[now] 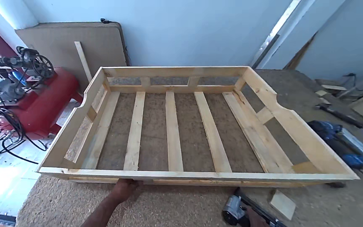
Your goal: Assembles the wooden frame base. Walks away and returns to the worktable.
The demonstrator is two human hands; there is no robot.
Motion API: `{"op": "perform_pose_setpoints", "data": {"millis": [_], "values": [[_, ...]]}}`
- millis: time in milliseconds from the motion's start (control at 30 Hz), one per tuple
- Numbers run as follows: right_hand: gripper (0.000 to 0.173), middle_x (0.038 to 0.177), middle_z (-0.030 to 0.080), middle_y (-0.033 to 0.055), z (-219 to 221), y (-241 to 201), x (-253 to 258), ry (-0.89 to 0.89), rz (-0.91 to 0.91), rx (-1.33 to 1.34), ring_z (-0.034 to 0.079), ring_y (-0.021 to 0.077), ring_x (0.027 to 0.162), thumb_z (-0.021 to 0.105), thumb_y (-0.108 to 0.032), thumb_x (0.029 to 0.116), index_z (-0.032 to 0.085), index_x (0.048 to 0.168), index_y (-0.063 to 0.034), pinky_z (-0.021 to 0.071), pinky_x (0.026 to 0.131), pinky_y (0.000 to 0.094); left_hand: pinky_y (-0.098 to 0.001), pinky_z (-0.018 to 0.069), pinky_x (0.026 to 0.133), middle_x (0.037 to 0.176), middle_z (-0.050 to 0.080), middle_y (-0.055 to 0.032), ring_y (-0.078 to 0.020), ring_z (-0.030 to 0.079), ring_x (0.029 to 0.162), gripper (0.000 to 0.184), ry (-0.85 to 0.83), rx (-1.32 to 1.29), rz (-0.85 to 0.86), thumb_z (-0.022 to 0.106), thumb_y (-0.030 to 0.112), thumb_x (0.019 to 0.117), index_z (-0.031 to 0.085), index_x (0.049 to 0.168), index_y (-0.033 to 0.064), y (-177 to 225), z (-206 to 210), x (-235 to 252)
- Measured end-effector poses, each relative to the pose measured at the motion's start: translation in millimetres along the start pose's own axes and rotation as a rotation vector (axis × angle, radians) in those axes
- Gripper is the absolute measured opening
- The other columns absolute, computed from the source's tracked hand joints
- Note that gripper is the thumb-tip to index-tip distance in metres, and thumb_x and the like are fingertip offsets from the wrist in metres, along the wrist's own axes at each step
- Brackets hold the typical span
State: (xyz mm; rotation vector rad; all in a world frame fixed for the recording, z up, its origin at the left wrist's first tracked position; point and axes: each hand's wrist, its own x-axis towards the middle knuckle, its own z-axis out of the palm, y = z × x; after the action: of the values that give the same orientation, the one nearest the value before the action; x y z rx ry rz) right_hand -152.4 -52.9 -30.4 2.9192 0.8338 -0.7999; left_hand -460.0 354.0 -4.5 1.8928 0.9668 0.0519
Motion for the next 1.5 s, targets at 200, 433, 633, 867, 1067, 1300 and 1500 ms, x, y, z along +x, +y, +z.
{"op": "perform_pose_setpoints", "data": {"millis": [200, 433, 633, 867, 1067, 1300, 1500], "values": [[0.102, 0.127, 0.066, 0.0281, -13, -4, 3, -0.148, 0.048, 0.199, 0.065, 0.0463, 0.117, 0.081, -0.048, 0.0814, 0.03, 0.159, -0.0059, 0.0483, 0.101, 0.0663, -0.0368, 0.048, 0.11, 0.119, 0.073, -0.007, -0.0126, 0.066, 0.118, 0.038, -0.026, 0.018, -0.021, 0.071, 0.036, 0.0967, 0.072, 0.12, 0.0059, -3, 0, -2], [0.051, 0.077, 0.067, -0.0038, -30, -100, -93, -0.574, -0.34, 1.313, 0.065, 0.0117, 0.068, 0.07, -0.026, 0.0863, 0.056, 0.132, -0.0071, 0.0588, 0.07, 0.0356, -0.0467, 0.0462, 0.109, 0.118, 0.072, -0.0138, -0.0234, 0.066, 0.117, 0.042, -0.076, 0.074, -0.06, 0.066, 0.041, 0.0995, 0.072, 0.118, 0.0032, 2, -20, -9], [0.052, 0.07, 0.061, -0.0001, -33, -209, -132, -0.729, -0.47, 0.941, 0.06, 0.0132, 0.056, 0.073, -0.033, 0.085, 0.059, 0.129, -0.0088, 0.0547, 0.056, 0.0332, -0.0533, 0.0476, 0.105, 0.114, 0.073, -0.0144, -0.0284, 0.067, 0.114, 0.048, -0.133, 0.187, -0.052, 0.06, 0.05, 0.1017, 0.074, 0.113, 0.0057, -16, -20, -4], [0.071, 0.103, 0.071, 0.0217, -61, -315, -164, -0.266, -0.525, -0.224, 0.071, 0.0451, 0.093, 0.069, -0.031, 0.0899, 0.038, 0.152, -0.0135, 0.0548, 0.074, 0.0656, -0.0509, 0.0503, 0.106, 0.114, 0.075, -0.0066, -0.0216, 0.068, 0.114, 0.043, -0.05, 0.248, 0.194, 0.061, 0.051, 0.1006, 0.074, 0.119, 0.0135, -49, -22, 5], [0.057, 0.107, 0.07, 0.0233, -31, -344, -144, -0.172, -0.582, -0.31, 0.071, 0.0448, 0.095, 0.053, -0.018, 0.0987, 0.037, 0.153, -0.0074, 0.0559, 0.075, 0.0627, -0.0547, 0.0515, 0.1, 0.104, 0.074, -0.0124, -0.0281, 0.069, 0.105, 0.045, -0.091, 0.242, 0.114, 0.057, 0.049, 0.1028, 0.075, 0.107, 0.0077, -47, -23, 6], [0.056, 0.102, 0.07, 0.0223, -6, -349, -132, -0.059, -0.679, -0.337, 0.071, 0.044, 0.089, 0.055, -0.019, 0.0965, 0.041, 0.15, -0.0066, 0.056, 0.07, 0.0606, -0.0521, 0.0505, 0.103, 0.109, 0.072, -0.0173, -0.0311, 0.068, 0.109, 0.03, -0.031, 0.304, 0.226, 0.055, 0.026, 0.1055, 0.073, 0.11, 0.0017, -49, -19, 4], [0.059, 0.103, 0.071, 0.0219, -7, -353, -125, -0.052, -0.668, -0.336, 0.072, 0.0437, 0.092, 0.056, -0.023, 0.0968, 0.04, 0.151, -0.0072, 0.056, 0.072, 0.0605, -0.0527, 0.0503, 0.102, 0.109, 0.072, -0.0199, -0.0338, 0.068, 0.109, 0.025, -0.029, 0.319, 0.204, 0.056, 0.018, 0.1041, 0.072, 0.109, -0.0015, -51, -16, 6]]}}
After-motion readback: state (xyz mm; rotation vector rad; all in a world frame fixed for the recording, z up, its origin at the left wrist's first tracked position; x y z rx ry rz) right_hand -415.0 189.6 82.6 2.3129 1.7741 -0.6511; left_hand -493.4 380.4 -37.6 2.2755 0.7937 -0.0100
